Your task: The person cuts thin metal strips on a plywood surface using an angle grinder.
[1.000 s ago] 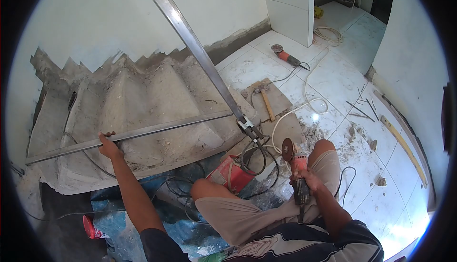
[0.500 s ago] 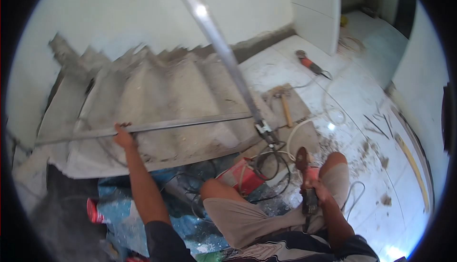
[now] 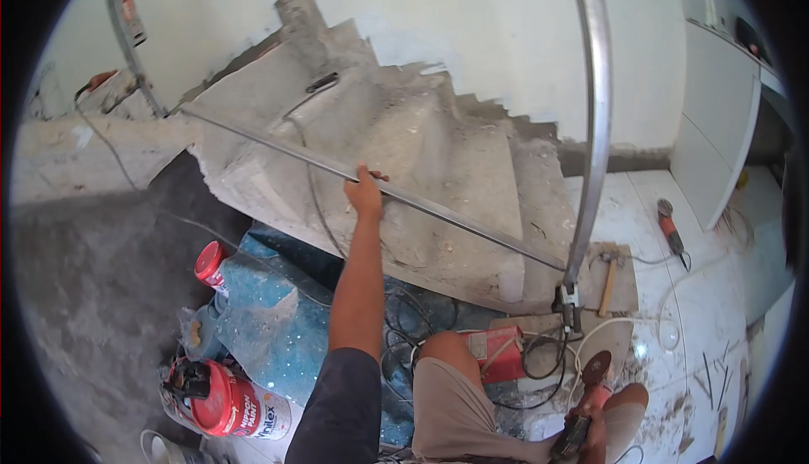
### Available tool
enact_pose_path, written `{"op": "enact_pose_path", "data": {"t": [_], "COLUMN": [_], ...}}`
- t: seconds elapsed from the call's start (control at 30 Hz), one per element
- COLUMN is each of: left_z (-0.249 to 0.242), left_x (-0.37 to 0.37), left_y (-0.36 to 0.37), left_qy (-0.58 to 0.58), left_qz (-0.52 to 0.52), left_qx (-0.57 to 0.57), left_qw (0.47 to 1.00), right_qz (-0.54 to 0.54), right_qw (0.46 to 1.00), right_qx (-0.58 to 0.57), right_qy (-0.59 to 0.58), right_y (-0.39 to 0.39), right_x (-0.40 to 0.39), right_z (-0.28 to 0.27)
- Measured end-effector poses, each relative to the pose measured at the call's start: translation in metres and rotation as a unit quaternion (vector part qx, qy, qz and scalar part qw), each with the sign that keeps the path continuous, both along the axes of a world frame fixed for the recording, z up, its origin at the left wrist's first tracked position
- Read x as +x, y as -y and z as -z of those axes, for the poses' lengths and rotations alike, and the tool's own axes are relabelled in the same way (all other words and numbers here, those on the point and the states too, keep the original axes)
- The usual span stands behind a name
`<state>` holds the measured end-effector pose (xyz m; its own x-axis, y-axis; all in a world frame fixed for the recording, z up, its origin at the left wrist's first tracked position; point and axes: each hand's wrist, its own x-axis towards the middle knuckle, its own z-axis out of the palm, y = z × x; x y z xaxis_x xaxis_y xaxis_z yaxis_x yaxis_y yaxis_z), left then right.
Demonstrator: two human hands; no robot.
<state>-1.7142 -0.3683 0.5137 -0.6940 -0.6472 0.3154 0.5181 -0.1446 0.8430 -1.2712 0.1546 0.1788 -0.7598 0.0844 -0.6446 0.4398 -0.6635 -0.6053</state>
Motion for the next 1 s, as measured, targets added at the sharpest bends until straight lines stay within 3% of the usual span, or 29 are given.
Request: {"op": "enact_pose_path", "data": {"t": [0.23,0.33,0.4,0.43,0.47,0.5,1.0], "left_z": [-0.004,0.002,0.008,0.013,0.015,0.017,0.000], "left_x": [0.006,-0.001,-0.006,-0.009,-0.008,-0.012,0.004], "left_y": [-0.003,0.002,0.010,0.012,0.018,0.019,0.005], "left_qy": [-0.003,-0.019,-0.003,-0.053,0.005,-0.026,0.028], "left_qz": [-0.012,0.004,0.000,0.023,0.003,0.045,0.026], "left_qx": [-0.018,-0.002,-0.044,-0.056,-0.111,-0.023,-0.020], "left_qw": [1.000,1.000,0.999,0.997,0.994,0.998,0.999], "right_qz": [-0.037,-0.029,-0.041,-0.056,-0.035,-0.037,-0.015], "right_qw": [0.999,0.999,0.999,0.998,0.999,0.999,0.999], "right_qx": [-0.018,-0.010,0.004,0.018,0.010,0.016,0.004], "right_qy": [0.005,0.026,-0.021,-0.014,-0.008,-0.004,-0.034], "right_y": [-0.015,-0.002,-0.001,-0.001,0.006,0.008,0.009], "right_x": [0.005,0.003,0.003,0.002,0.002,0.000,-0.003], "right_z": [0.023,-0.015,-0.006,-0.013,-0.026,-0.039,-0.054]}}
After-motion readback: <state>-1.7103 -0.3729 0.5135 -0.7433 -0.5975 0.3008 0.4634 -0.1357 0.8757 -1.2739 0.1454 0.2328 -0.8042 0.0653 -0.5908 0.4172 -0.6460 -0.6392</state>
